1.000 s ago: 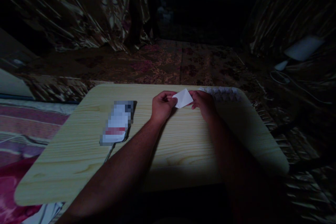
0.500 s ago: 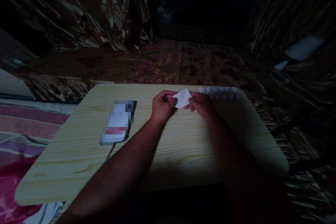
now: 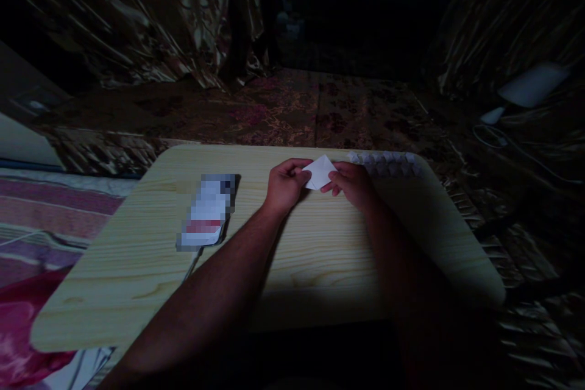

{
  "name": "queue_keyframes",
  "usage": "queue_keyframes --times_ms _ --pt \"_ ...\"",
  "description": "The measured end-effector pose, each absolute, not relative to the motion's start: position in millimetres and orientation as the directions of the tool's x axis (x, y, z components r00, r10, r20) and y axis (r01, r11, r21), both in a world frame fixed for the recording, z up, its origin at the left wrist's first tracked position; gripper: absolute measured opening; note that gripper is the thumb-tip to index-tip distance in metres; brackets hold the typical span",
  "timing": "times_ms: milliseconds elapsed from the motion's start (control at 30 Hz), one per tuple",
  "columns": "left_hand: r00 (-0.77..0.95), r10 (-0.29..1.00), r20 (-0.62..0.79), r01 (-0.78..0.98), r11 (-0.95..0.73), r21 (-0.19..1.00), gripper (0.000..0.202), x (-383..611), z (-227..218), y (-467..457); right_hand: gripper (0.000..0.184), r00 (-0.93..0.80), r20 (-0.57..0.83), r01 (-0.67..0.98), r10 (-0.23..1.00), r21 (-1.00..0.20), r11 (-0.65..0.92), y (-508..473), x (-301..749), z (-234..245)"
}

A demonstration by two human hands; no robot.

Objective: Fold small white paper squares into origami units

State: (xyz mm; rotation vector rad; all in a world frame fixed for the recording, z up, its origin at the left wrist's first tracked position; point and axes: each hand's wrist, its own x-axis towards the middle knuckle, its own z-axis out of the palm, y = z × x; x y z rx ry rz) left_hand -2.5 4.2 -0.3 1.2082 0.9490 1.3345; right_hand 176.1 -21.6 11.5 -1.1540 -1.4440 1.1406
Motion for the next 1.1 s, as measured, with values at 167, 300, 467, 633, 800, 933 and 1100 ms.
queue_keyframes --times_ms 167,300,467,633,800,933,1100 --pt "0.078 0.991 0.111 -0.274 -0.085 0.958 0.025 -3.0 2.2 4.8 0.049 -0.118 0.092 0.042 0.989 -0.994 0.098 -22.0 176.1 11.0" --pt "0.095 0.990 0.101 -0.329 -0.064 0.942 0.021 -2.6 3.0 4.5 0.043 -0.127 0.072 -0.038 0.989 -0.997 0.068 -22.7 177.0 9.9" --pt "0.099 0.992 0.082 -0.324 -0.046 0.945 0.015 -1.9 3.4 4.3 0.029 -0.122 0.059 -0.109 0.991 -0.993 0.046 -23.1 177.9 10.6" --pt "0.139 0.988 0.073 -0.300 -0.029 0.954 0.014 -2.8 2.7 3.3 0.026 -0.102 0.043 -0.087 0.994 -0.996 0.034 -23.3 177.6 13.7" --pt "0.197 0.977 0.087 -0.225 -0.041 0.973 0.021 -3.6 2.9 2.5 0.024 -0.094 0.057 -0.011 0.994 -0.998 0.056 -24.3 178.0 14.7" --pt "0.223 0.972 0.074 -0.214 -0.025 0.977 0.024 -3.4 2.2 3.4 0.025 -0.104 0.074 0.087 0.992 -0.993 0.083 -25.8 178.1 15.0" --pt "0.276 0.957 0.085 -0.212 -0.025 0.977 0.023 -3.8 -0.3 3.9 0.023 -0.098 0.103 0.176 0.990 -0.977 0.119 -25.6 177.3 12.9"
